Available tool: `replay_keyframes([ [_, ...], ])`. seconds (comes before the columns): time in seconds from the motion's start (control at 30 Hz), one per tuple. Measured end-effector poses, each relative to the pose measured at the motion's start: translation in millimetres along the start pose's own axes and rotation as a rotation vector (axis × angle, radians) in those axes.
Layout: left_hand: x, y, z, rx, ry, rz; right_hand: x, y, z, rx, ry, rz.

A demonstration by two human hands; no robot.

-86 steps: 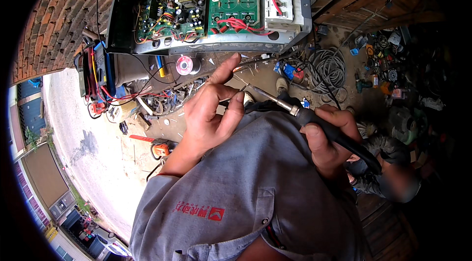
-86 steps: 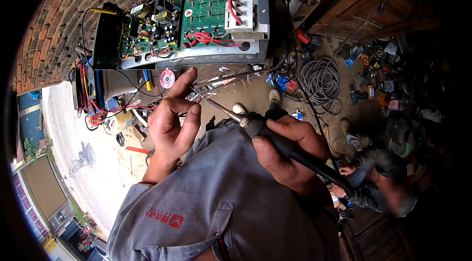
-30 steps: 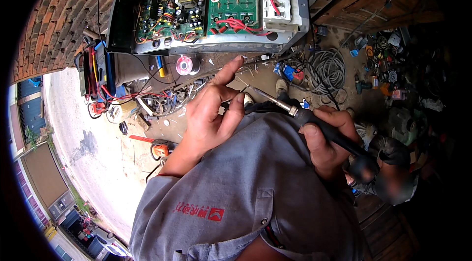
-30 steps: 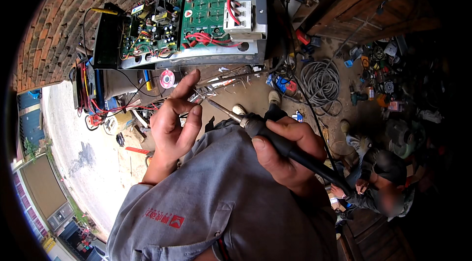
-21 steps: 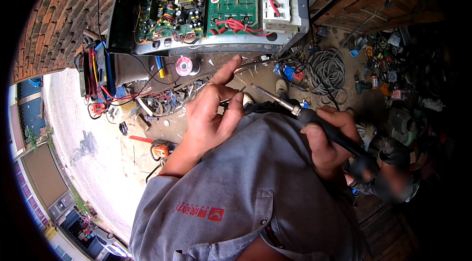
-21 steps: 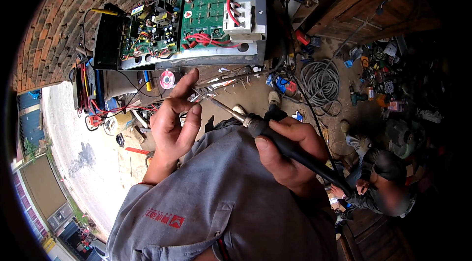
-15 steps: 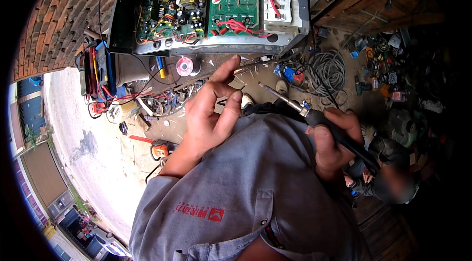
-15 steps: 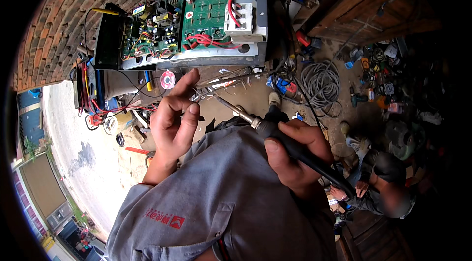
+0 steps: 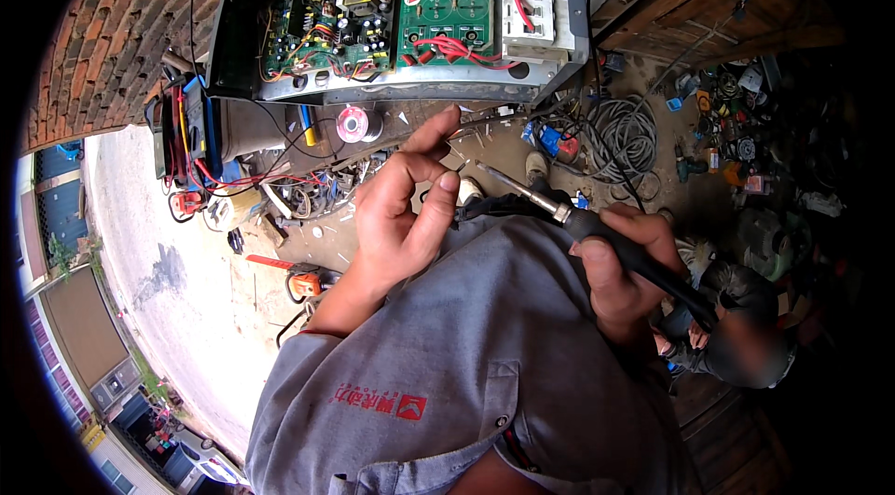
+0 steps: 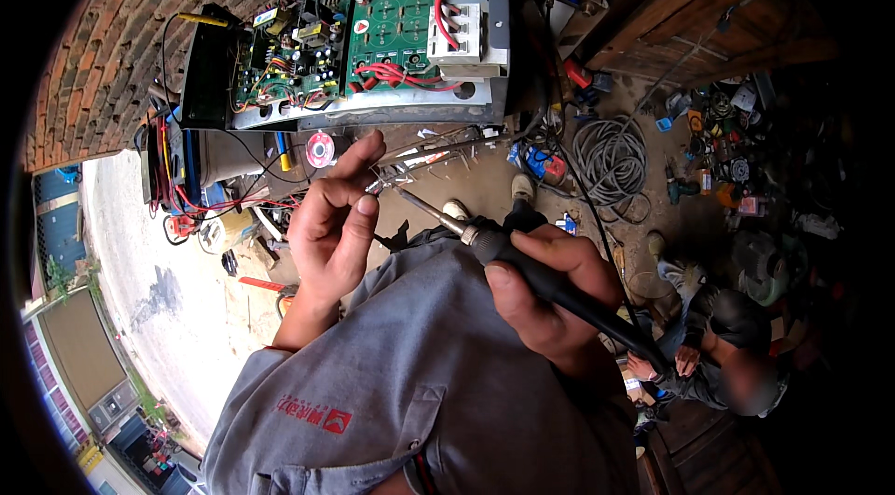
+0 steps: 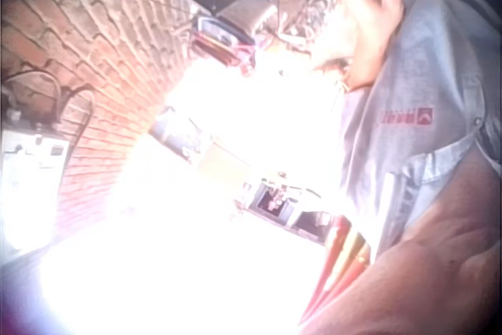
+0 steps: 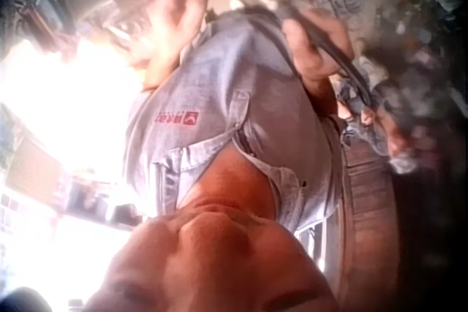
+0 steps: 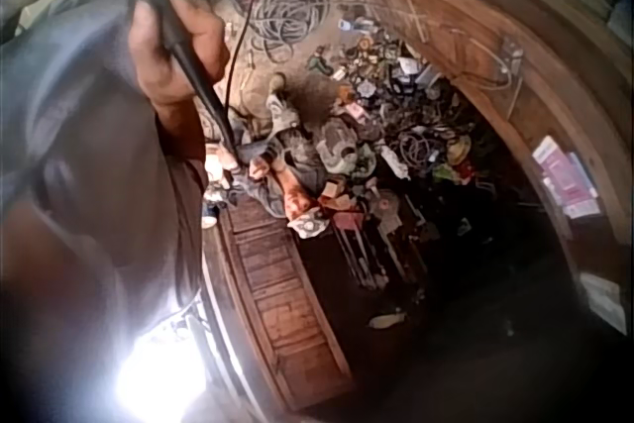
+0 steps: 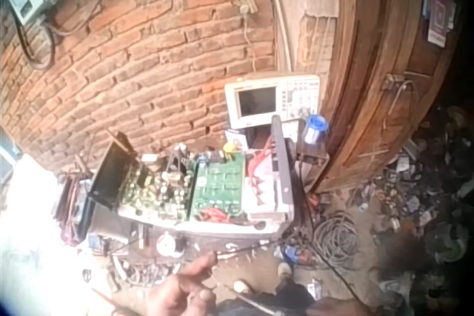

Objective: The person adjusts an oscilloscope and then uses a soldering iron to solder wires and components on a circuit board. They handle solder wire and a small electronic component while working at a cluttered workbench.

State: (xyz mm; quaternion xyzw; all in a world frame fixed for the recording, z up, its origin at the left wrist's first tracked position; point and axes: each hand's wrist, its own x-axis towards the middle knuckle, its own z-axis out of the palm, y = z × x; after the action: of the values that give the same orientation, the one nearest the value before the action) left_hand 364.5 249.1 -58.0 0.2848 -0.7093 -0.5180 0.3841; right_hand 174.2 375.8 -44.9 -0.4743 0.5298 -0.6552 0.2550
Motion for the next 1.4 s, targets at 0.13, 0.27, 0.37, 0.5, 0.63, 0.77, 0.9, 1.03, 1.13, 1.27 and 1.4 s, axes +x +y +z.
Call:
replay_keyframes([
  [0.13,-0.7,-3.9,-0.4,-0.010,-0.010,0.041,0.1,0.5,0.6,-0.016,-0.003,-0.004],
  [0.27,-1.4,-3.7,-0.1,-0.014,-0.007,0.046,0.8,0.5,2.6,-0.028,-0.006,-0.004],
  [0.37,-0.6,-4.0,-0.7,-0.005,-0.011,0.062,1.4,0.1,3.5,-0.034,-0.008,-0.006],
  [0.5,-0.2,-2.6,-1.8,0.016,-0.013,0.057,2.4,-0.3,5.2,-0.024,-0.007,-0.002],
  [0.63,-0.7,-2.4,-1.3,0.020,-0.009,0.044,2.9,-0.5,5.3,-0.037,-0.017,-0.004],
  [0.77,-0.1,-3.2,-1.3,0.032,0.012,0.055,3.9,-2.0,6.2,-0.032,-0.020,0.002],
  [0.9,3.4,-2.2,1.2,0.060,0.062,0.087,3.8,-1.0,5.3,-0.047,-0.020,-0.017],
  [1.03,2.9,-2.0,1.0,0.074,0.060,0.093,3.9,-1.1,4.8,-0.047,-0.018,-0.023],
  [1.13,-0.1,-0.7,-1.2,0.063,-0.016,0.052,4.4,-1.3,4.8,-0.040,-0.019,-0.020],
  [1.27,0.0,-0.4,0.0,0.058,-0.022,0.061,3.7,-1.3,4.1,-0.038,-0.023,-0.021],
  [1.4,-0.8,-0.4,-0.2,0.061,-0.028,0.053,2.1,-0.5,5.1,-0.028,-0.007,-0.010],
])
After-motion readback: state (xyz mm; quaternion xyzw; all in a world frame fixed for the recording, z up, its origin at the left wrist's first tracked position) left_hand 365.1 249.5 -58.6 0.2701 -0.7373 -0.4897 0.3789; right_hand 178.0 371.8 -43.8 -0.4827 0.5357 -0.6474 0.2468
